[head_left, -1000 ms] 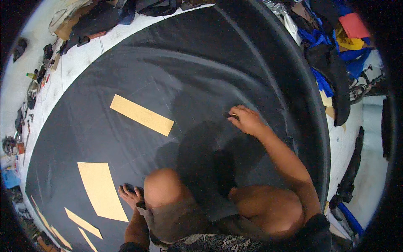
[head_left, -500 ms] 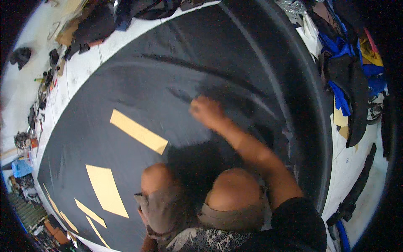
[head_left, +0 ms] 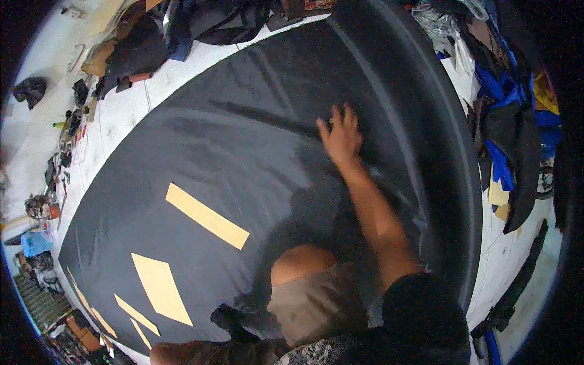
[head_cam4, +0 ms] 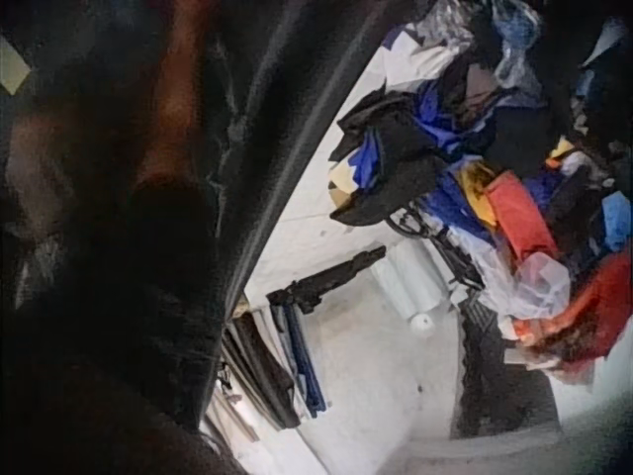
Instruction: The person places rectangular cardboard templates on a large black fabric sheet and uses a pencil to trace their outlines. The person repositions the templates multiple times to mark several sections of the fabric.
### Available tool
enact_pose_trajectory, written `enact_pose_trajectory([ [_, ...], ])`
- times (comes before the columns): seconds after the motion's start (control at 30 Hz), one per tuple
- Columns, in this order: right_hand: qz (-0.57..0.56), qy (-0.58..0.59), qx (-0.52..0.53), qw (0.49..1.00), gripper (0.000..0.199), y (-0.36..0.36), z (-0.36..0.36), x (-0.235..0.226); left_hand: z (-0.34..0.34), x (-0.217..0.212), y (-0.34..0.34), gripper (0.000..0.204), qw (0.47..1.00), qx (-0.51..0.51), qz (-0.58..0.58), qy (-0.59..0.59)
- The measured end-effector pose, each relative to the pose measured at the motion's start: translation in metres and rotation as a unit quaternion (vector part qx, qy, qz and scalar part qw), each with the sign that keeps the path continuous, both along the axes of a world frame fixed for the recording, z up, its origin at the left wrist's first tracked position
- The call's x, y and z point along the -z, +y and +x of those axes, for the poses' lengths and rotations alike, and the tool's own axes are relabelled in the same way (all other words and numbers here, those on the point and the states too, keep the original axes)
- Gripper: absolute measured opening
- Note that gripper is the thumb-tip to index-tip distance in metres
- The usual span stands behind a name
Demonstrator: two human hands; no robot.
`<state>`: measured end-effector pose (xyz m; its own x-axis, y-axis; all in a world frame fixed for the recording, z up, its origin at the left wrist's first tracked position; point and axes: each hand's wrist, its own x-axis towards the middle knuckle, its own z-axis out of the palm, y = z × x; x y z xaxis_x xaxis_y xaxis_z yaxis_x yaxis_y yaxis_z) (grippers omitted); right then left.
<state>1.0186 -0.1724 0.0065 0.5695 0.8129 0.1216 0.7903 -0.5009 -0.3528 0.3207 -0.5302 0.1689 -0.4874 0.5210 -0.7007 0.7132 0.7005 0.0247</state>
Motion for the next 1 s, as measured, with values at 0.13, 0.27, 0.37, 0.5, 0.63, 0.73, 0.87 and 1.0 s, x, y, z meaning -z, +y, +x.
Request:
enact_pose_trajectory([
  [0.13,-0.038,-0.106,-0.007,0.994,0.073,0.033,0.071,0.001,-0.038,0.000,0.040,0.046,0.999,0.035,0.022,0.006],
  [0.27,-0.061,-0.099,0.020,0.993,0.073,0.041,0.092,0.004,-0.081,-0.015,0.066,0.043,0.997,0.060,0.040,0.019],
  [0.37,-0.070,-0.109,0.004,0.992,0.065,0.038,0.103,0.000,-0.116,-0.018,0.096,0.041,0.995,0.091,0.039,0.021],
  [0.5,0.007,0.028,-0.054,0.998,0.053,0.016,0.100,-0.044,-0.168,-0.025,0.127,0.039,0.993,0.114,0.040,0.021],
  [0.63,0.059,-0.018,-0.082,0.995,0.042,-0.063,0.087,-0.070,-0.233,-0.019,0.160,0.036,0.986,0.154,0.057,0.004],
  [0.73,0.095,-0.065,-0.081,0.990,0.032,-0.154,0.059,-0.071,-0.289,-0.013,0.198,0.035,0.976,0.184,0.105,-0.043],
  [0.87,0.051,0.014,-0.062,0.997,0.020,-0.269,-0.028,-0.061,-0.239,0.023,0.275,0.048,0.928,0.358,0.097,-0.035],
  [1.0,-0.063,0.185,-0.023,0.980,0.025,-0.341,-0.129,-0.075,-0.067,-0.009,0.328,0.048,0.876,0.452,0.161,-0.041],
])
